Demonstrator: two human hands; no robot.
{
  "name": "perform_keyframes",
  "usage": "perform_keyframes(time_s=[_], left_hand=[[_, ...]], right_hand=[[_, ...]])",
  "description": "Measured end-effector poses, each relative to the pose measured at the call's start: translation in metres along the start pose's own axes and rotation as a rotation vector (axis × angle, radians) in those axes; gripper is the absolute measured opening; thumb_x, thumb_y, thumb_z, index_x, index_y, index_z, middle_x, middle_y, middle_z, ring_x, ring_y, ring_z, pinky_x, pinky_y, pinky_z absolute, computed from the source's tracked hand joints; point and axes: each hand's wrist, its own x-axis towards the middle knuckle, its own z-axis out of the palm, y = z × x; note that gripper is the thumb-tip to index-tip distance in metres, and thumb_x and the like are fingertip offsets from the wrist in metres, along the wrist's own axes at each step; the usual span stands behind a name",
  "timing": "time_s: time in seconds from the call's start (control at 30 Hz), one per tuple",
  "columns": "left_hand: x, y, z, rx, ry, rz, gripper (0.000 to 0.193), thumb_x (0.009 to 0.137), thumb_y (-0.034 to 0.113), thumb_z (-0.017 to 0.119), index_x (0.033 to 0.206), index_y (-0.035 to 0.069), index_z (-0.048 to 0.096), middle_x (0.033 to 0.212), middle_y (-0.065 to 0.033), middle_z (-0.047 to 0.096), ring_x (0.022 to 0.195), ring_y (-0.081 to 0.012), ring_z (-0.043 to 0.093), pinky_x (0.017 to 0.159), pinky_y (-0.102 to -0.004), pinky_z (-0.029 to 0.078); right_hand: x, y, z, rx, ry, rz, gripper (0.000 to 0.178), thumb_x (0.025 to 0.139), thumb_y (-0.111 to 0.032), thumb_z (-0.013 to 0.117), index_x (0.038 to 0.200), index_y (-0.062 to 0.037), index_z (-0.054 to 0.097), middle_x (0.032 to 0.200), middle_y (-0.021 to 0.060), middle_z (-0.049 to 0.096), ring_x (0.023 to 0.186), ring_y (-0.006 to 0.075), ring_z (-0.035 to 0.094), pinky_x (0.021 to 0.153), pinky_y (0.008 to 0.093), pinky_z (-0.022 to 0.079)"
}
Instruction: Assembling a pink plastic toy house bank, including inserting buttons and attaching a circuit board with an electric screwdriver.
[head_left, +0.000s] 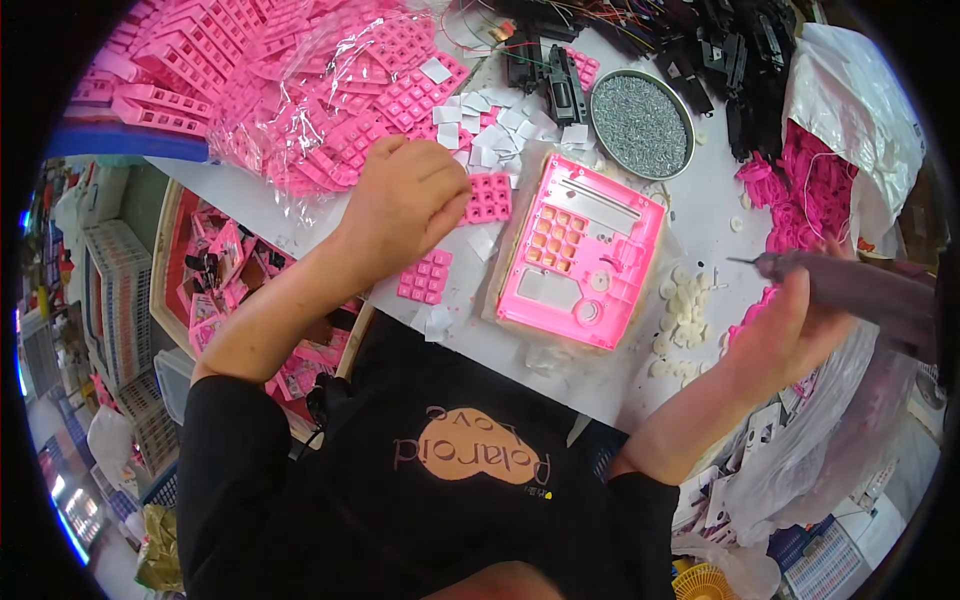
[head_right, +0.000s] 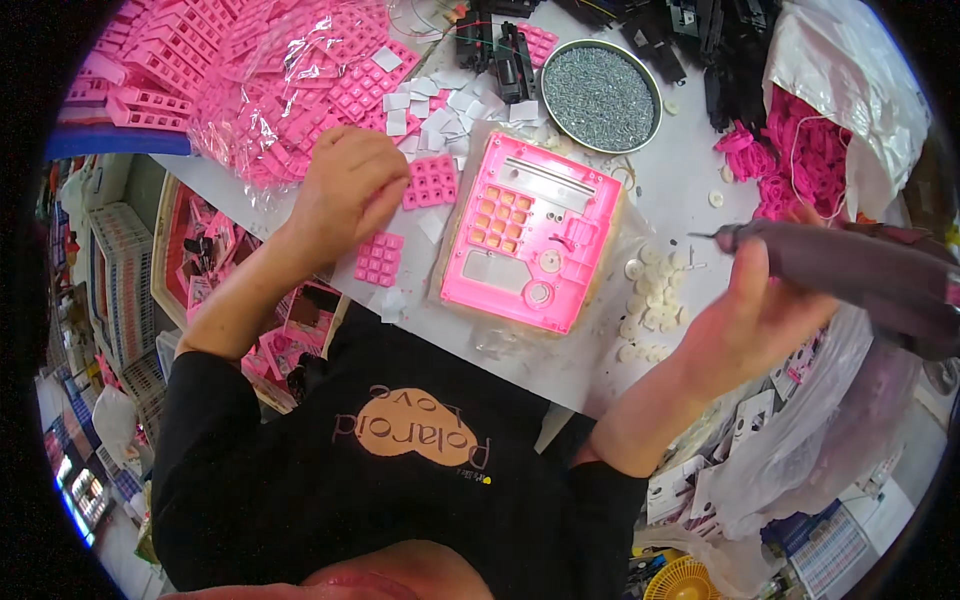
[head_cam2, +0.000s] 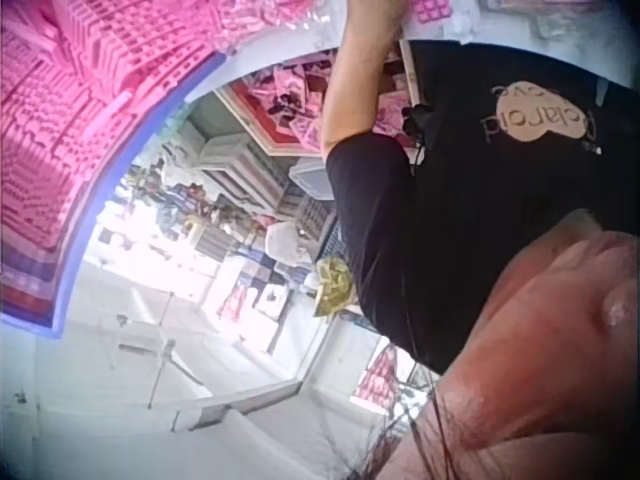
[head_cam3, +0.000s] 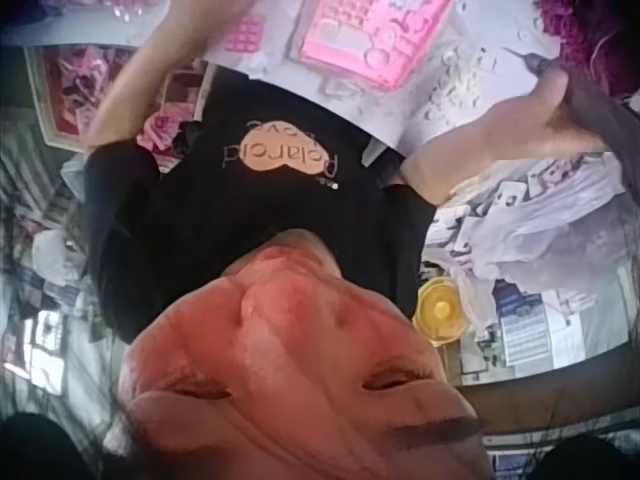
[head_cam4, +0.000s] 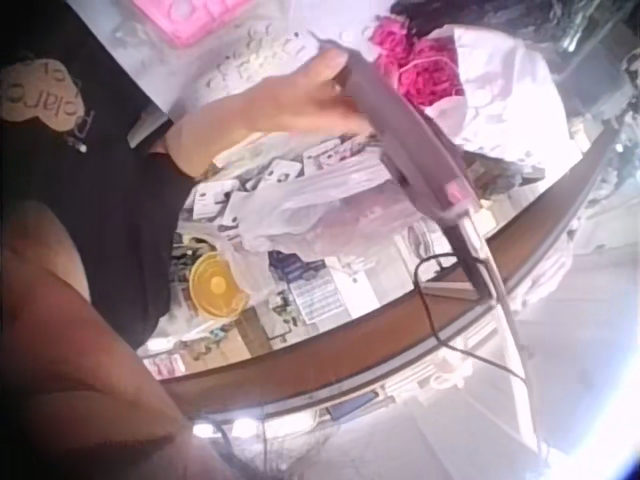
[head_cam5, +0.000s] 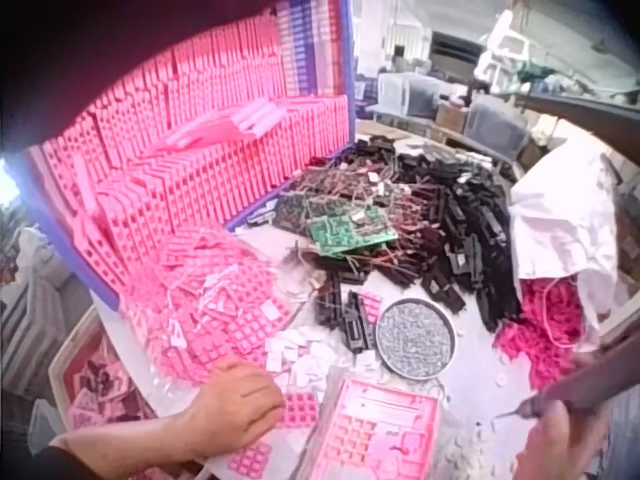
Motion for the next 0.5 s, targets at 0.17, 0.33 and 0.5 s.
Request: perform_keyframes(time_s=[0.17, 0.33, 0.5], left_hand=[[-0.008, 0.011, 0.012, 0.099, -0.019, 0.019, 0.018, 0.079, 0.015, 0.074, 0.094, 0.010, 0.065, 0.095, -0.0044, 0.064, 0.099, -0.0227, 0.061, 0.094, -0.0431, 0.041], [-0.002, -0.002, 0.007, -0.097, -0.007, -0.119, 0.015, 0.085, 0.011, 0.069, 0.098, 0.007, 0.066, 0.092, -0.0054, 0.065, 0.090, -0.0234, 0.064, 0.087, -0.0406, 0.047], [0.000, 0.019, -0.024, -1.314, -0.038, -0.738, 0.018, 0.100, 0.013, 0.056, 0.110, -0.001, 0.062, 0.104, -0.0105, 0.069, 0.091, -0.0189, 0.069, 0.081, -0.0348, 0.057]], right_hand=[[-0.034, -0.004, -0.012, -0.137, 0.100, -0.348, 0.064, 0.085, -0.001, 0.071, 0.141, 0.0047, 0.041, 0.135, 0.0211, 0.052, 0.126, 0.0316, 0.052, 0.103, 0.0464, 0.048], [-0.044, 0.001, -0.013, -0.057, -0.063, -0.285, 0.047, 0.084, 0.002, 0.066, 0.129, 0.0059, 0.053, 0.122, 0.0189, 0.060, 0.121, 0.0318, 0.055, 0.100, 0.0434, 0.047], [-0.051, -0.009, 0.012, 0.090, -0.501, -0.157, 0.036, 0.074, 0.007, 0.067, 0.109, 0.0039, 0.066, 0.107, 0.0168, 0.066, 0.096, 0.0292, 0.062, 0.085, 0.0386, 0.048]])
